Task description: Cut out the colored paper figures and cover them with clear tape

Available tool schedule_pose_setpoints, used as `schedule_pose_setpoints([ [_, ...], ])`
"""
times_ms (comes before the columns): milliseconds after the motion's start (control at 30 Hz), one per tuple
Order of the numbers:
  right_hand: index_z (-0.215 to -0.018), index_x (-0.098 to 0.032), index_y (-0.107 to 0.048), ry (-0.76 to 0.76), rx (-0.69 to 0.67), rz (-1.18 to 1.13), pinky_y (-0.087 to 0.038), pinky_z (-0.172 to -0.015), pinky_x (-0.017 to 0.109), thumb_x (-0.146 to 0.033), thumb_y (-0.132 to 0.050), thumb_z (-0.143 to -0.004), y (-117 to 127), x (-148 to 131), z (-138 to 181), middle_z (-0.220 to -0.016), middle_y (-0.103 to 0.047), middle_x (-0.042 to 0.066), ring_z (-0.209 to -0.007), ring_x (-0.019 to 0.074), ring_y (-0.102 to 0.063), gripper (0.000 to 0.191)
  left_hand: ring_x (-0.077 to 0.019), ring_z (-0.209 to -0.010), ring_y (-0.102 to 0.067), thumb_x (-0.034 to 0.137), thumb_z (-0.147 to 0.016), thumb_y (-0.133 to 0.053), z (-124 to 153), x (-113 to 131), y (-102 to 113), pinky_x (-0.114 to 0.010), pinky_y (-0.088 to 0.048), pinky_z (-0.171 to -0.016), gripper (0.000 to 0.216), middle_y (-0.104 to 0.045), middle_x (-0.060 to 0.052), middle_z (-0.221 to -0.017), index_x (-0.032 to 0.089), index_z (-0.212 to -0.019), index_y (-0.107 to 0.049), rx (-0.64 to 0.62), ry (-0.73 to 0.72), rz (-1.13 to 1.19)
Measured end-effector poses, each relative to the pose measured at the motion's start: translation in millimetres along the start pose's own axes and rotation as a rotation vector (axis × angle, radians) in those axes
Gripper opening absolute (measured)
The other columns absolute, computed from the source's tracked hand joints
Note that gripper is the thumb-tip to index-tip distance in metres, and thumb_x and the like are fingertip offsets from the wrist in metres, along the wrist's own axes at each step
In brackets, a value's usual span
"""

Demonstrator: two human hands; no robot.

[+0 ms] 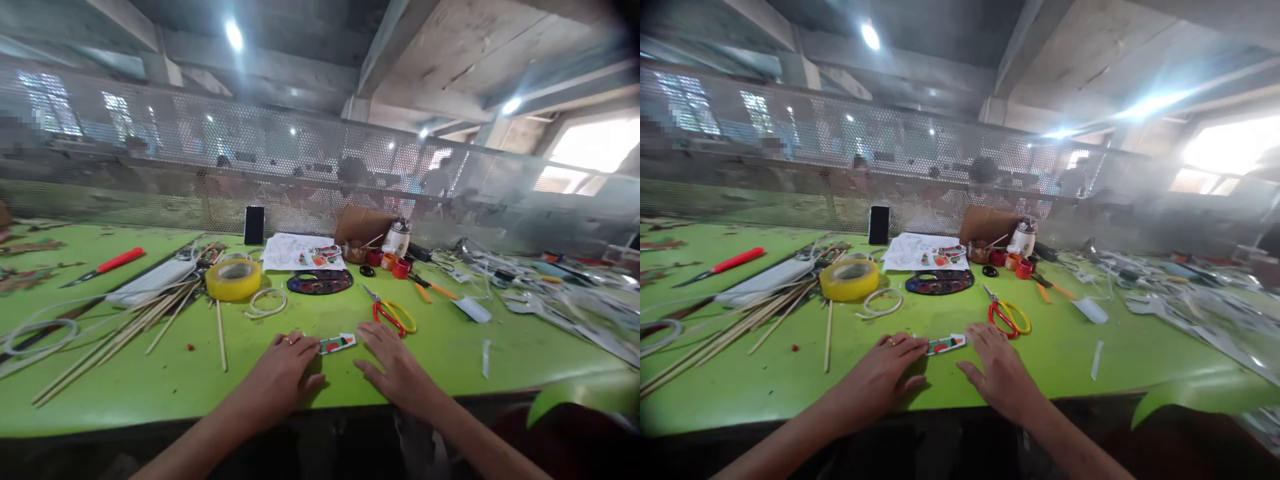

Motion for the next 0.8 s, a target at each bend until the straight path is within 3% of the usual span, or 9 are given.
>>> schedule_pose_setpoints([
  [167,-0.132,-0.018,-0.050,0.085,-0.129,-0.032,-0.036,-0.105,0.049,-0.041,-0.054,-0.092,-10,-23,-8,-0.134,-0.055,0.009,-0.122,0.0276,-0.046,0.047,-0.0296,-0.114,-0.048,0.041,-0.092,-0.047,1,2,-1,-0.050,-0.033,-0.098,0.044,-0.058,-0.006,-0.127,0.023,-0.132,-0.046,-0.002,0.002,-0.015],
  [367,-0.134,-0.017,-0.050,-0.006,-0.115,-0.039,-0.035,-0.106,0.050,-0.034,-0.052,-0.094,-8,-1,9,-0.132,-0.055,0.011,-0.122,0.0268,-0.045,0.043,-0.0298,-0.110,-0.048,0.045,-0.092,-0.045,-1,3,1,-0.048,-0.034,-0.095,0.042,-0.058,-0.009,-0.123,0.021,-0.125,-0.051,-0.010,0.006,-0.006],
  [467,-0.125,-0.016,-0.056,-0.030,-0.114,-0.054,-0.038,-0.104,0.048,-0.032,-0.054,-0.092,-2,9,9,-0.125,-0.059,0.012,-0.118,0.0271,-0.049,0.037,-0.0284,-0.105,-0.049,0.041,-0.090,-0.049,-7,-6,0,-0.046,-0.036,-0.092,0.034,-0.059,-0.009,-0.114,0.021,-0.117,-0.055,-0.012,0.027,0.073],
  [633,-0.116,-0.013,-0.061,-0.055,-0.111,-0.054,-0.039,-0.103,0.044,-0.030,-0.051,-0.092,6,24,-36,-0.120,-0.062,0.014,-0.115,0.0260,-0.051,0.031,-0.0214,-0.089,-0.052,0.024,-0.078,-0.061,-12,-36,0,-0.034,-0.043,-0.077,0.020,-0.057,-0.007,-0.099,0.019,-0.097,-0.054,0.071,0.197,0.350],
  [800,-0.123,-0.010,-0.059,-0.045,-0.221,-0.093,-0.033,-0.103,0.047,-0.031,-0.066,-0.078,-14,40,-93,-0.122,-0.060,0.017,-0.116,0.0318,-0.047,0.050,-0.0157,-0.076,-0.052,0.014,-0.076,-0.055,-6,-51,0,-0.030,-0.044,-0.070,0.013,-0.053,-0.004,-0.096,0.019,-0.087,-0.050,0.198,0.281,0.466],
])
Point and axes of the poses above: each hand's wrist, its own z-axis away from the middle knuckle, its own y-axis out of the back of the hand, x = y × z, the point moved 8 cm from there along -z, towards the middle knuckle
